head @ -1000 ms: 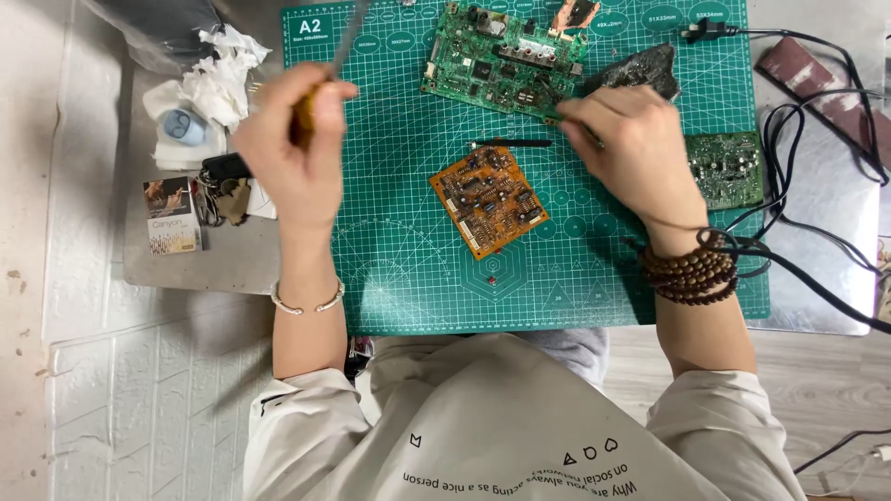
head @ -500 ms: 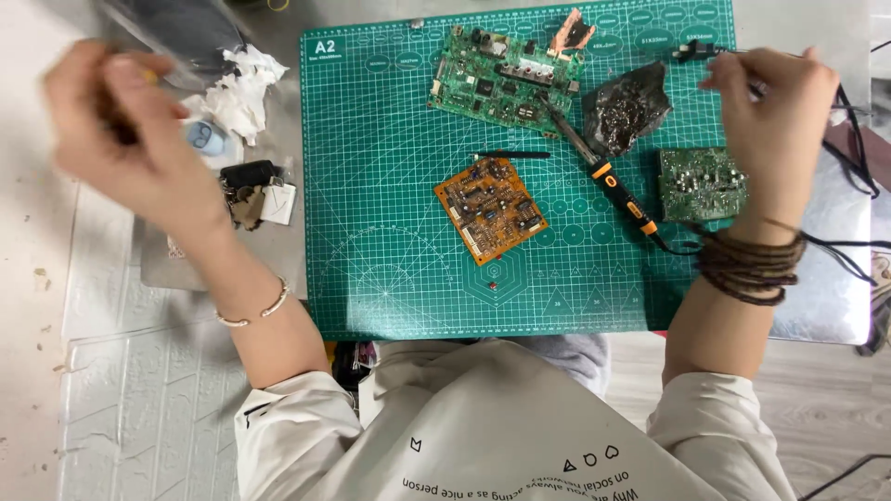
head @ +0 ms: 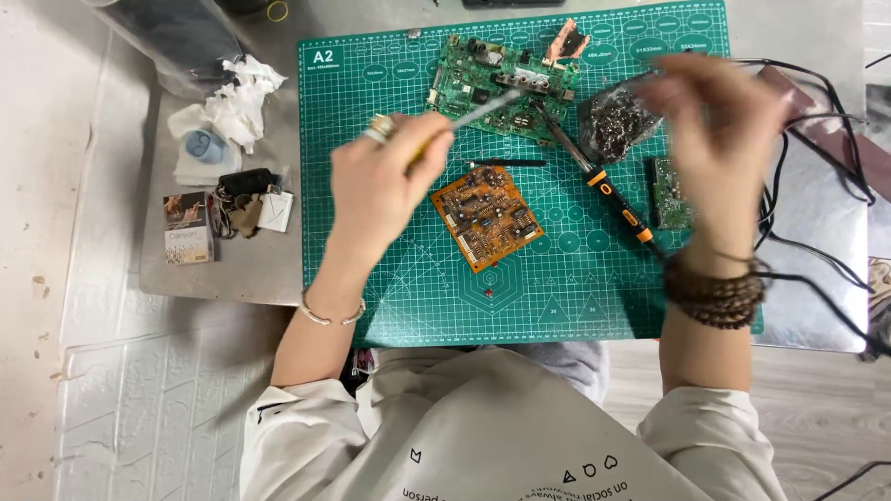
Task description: Repairing or diagnosing components on a printed circuit board using a screwdriver
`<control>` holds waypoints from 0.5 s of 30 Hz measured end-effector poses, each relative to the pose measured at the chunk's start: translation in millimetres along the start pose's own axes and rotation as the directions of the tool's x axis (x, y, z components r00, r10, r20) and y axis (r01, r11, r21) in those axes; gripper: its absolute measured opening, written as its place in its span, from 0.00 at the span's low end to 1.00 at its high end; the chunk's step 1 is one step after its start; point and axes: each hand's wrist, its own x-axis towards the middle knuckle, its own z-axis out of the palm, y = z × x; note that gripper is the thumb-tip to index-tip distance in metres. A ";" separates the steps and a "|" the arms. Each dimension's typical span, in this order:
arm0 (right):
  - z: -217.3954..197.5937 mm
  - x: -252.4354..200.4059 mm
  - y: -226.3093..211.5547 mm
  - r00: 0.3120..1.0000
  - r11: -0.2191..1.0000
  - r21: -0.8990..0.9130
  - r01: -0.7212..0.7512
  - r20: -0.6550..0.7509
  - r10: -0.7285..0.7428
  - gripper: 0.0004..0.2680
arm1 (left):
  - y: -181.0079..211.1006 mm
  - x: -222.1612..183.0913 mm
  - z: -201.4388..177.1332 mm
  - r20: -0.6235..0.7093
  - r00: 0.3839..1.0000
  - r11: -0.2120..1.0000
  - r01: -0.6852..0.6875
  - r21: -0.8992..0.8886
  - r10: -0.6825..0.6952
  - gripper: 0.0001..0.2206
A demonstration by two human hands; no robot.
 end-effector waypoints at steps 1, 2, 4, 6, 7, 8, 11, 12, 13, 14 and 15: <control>13.2 2.0 -18.9 0.999 0.906 0.423 -0.027 0.050 0.006 0.07 | 6.3 -0.8 6.3 0.001 0.999 0.998 -0.041 -0.040 0.041 0.04; 27.2 3.7 -32.7 0.999 0.906 0.422 -0.032 0.049 0.012 0.07 | 12.5 1.5 5.6 0.005 0.999 0.998 -0.042 -0.044 0.042 0.04; 56.5 7.9 -60.8 0.983 0.831 0.556 -0.007 0.156 -0.096 0.09 | 24.3 5.5 3.0 0.108 0.993 0.956 0.079 -0.284 -0.050 0.08; 78.0 -4.9 -54.2 0.982 0.805 0.586 -0.092 0.189 -0.026 0.09 | 23.9 1.9 6.7 0.128 0.991 0.954 0.080 -0.289 -0.045 0.08; 88.7 -8.5 -50.6 0.974 0.772 0.613 -0.167 0.226 0.030 0.08 | 22.7 1.5 8.3 0.137 0.990 0.954 0.081 -0.287 -0.043 0.09; 89.8 -11.9 -48.2 0.974 0.775 0.611 -0.162 0.225 0.027 0.08 | 23.2 -1.2 9.2 0.132 0.990 0.955 0.078 -0.287 -0.041 0.09; 89.5 -15.1 -47.1 0.963 0.701 0.669 -0.246 0.253 0.097 0.05 | 20.7 -4.6 11.1 0.100 0.993 0.973 0.090 -0.213 -0.070 0.07; 86.4 -13.4 -51.1 0.954 0.720 0.644 -0.258 0.289 0.082 0.04 | 18.8 -4.6 11.6 0.097 0.993 0.980 0.090 -0.180 -0.073 0.07; 83.7 -12.5 -55.4 0.941 0.737 0.619 -0.272 0.330 0.070 0.05 | 17.4 -5.8 11.5 0.097 0.992 0.985 0.094 -0.145 -0.081 0.08; 81.8 -10.6 -55.0 0.941 0.737 0.619 -0.273 0.332 0.069 0.05 | 17.1 -6.4 11.2 0.097 0.992 0.985 0.097 -0.145 -0.083 0.08; 80.1 -9.6 -54.9 0.936 0.797 0.559 -0.227 0.352 0.019 0.04 | 16.8 -7.5 10.9 0.107 0.993 0.998 0.045 -0.032 -0.041 0.08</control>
